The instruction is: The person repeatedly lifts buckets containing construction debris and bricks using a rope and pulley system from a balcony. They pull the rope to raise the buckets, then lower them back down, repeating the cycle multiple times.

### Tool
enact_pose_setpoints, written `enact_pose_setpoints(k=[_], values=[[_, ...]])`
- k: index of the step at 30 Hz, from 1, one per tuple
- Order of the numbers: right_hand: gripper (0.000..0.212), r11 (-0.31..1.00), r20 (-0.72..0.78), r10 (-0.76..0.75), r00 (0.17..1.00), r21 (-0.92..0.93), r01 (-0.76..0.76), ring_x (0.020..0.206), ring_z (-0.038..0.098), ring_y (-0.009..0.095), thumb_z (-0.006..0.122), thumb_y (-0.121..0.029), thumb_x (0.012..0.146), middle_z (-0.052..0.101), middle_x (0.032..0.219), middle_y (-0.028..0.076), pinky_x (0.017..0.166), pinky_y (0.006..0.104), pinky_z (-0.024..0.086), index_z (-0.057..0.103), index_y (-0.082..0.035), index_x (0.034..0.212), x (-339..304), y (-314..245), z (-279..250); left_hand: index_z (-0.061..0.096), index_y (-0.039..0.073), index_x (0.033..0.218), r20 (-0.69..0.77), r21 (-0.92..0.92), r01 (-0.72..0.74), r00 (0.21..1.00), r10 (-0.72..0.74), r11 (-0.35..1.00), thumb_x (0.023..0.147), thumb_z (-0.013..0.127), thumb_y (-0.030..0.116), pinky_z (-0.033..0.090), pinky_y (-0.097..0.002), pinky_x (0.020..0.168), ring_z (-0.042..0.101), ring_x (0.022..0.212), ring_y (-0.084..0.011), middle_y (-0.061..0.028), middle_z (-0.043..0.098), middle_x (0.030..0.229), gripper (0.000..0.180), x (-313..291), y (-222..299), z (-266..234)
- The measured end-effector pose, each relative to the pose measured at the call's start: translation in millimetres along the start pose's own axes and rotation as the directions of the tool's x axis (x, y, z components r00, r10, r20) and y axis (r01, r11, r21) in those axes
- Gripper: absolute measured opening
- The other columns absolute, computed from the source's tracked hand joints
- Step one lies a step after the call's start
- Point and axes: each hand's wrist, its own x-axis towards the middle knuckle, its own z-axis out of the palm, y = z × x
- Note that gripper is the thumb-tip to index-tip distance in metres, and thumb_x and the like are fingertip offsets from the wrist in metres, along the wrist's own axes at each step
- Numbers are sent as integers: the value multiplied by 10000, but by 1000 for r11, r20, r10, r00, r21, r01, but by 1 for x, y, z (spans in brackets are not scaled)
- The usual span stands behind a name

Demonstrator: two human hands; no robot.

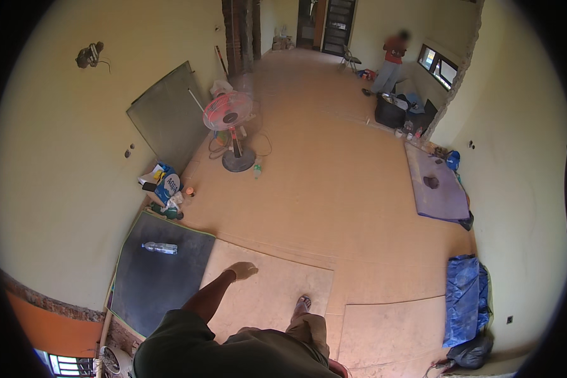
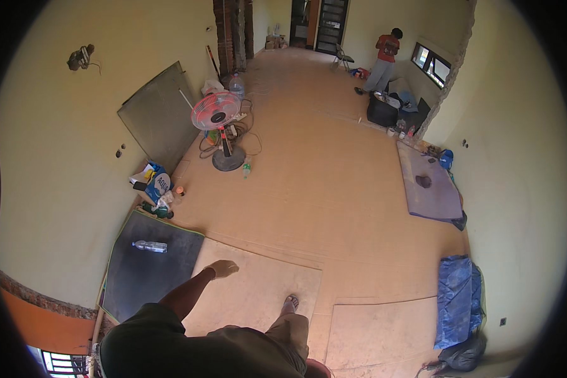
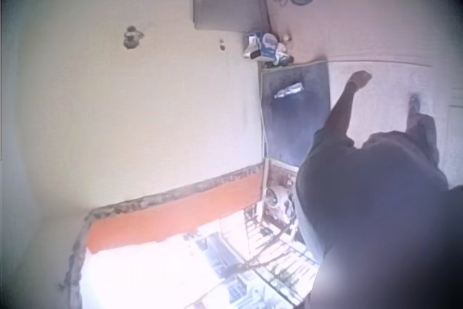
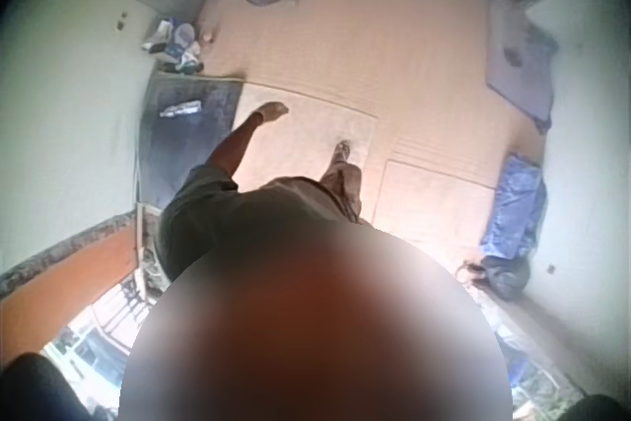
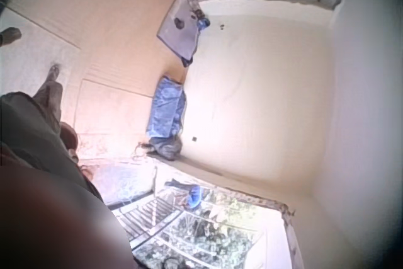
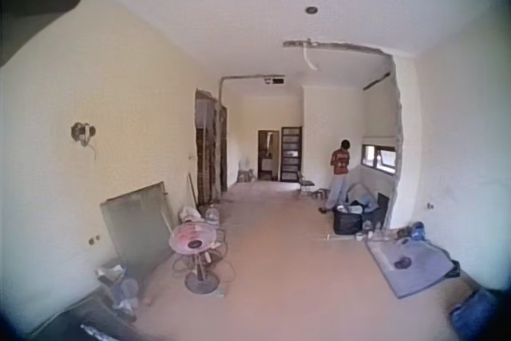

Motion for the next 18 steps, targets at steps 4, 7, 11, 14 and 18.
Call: enact_pose_setpoints(k=[4, 7, 11, 14, 18], values=[[698, 999, 3, 6, 1000, -42, -6, 1087, 687, 414, 698, -145, 697, 679, 1168, 309, 969, 411, 542, 501, 143, 1302, 43, -118, -13, 662, 88, 1331, 291, 119, 349, 883, -369, 930, 978, 515, 627, 554, -448, 903, 709, 1039, -295, -164, 705, 1260, 661, -6, -31, 18], [688, 995, -26, -62, 998, -78, 60, 1080, 690, 413, 697, -142, 696, 683, 1161, 306, 963, 410, 543, 510, 144, 1294, 80, -217, -30, 651, 102, 1342, 453, -88, 542, 769, -452, 836, 978, 511, 645, 554, -459, 900, 698, 1082, -289, -148, 697, 1287, 669, -3, -54, 30], [675, 979, -57, -177, 983, -113, 170, 1070, 693, 411, 696, -139, 695, 687, 1151, 303, 956, 409, 546, 523, 145, 1282, 138, -378, -38, 722, 88, 1263, 409, -272, 777, 627, -663, 567, 939, 566, 635, 517, -447, 984, 683, 1148, -296, -139, 730, 1237, 654, 23, -67, 20], [665, 960, -71, -251, 965, -144, 239, 1063, 695, 409, 695, -137, 695, 691, 1144, 301, 950, 408, 547, 532, 146, 1274, 174, -497, -33, 635, 72, 1364, 455, -231, 836, 545, -704, 498, 986, 527, 607, 526, -468, 1014, 680, 1172, -308, -140, 697, 1300, 664, 76, -74, 6], [652, 941, -83, -324, 942, -131, 312, 1053, 699, 408, 694, -134, 694, 696, 1134, 298, 942, 407, 550, 544, 148, 1263, 199, -642, -4, 676, 56, 1316, 448, -170, 857, 507, -737, 486, 948, 584, 601, 524, -431, 1006, 691, 1150, -283, -147, 720, 1256, 664, 229, -85, -53]])
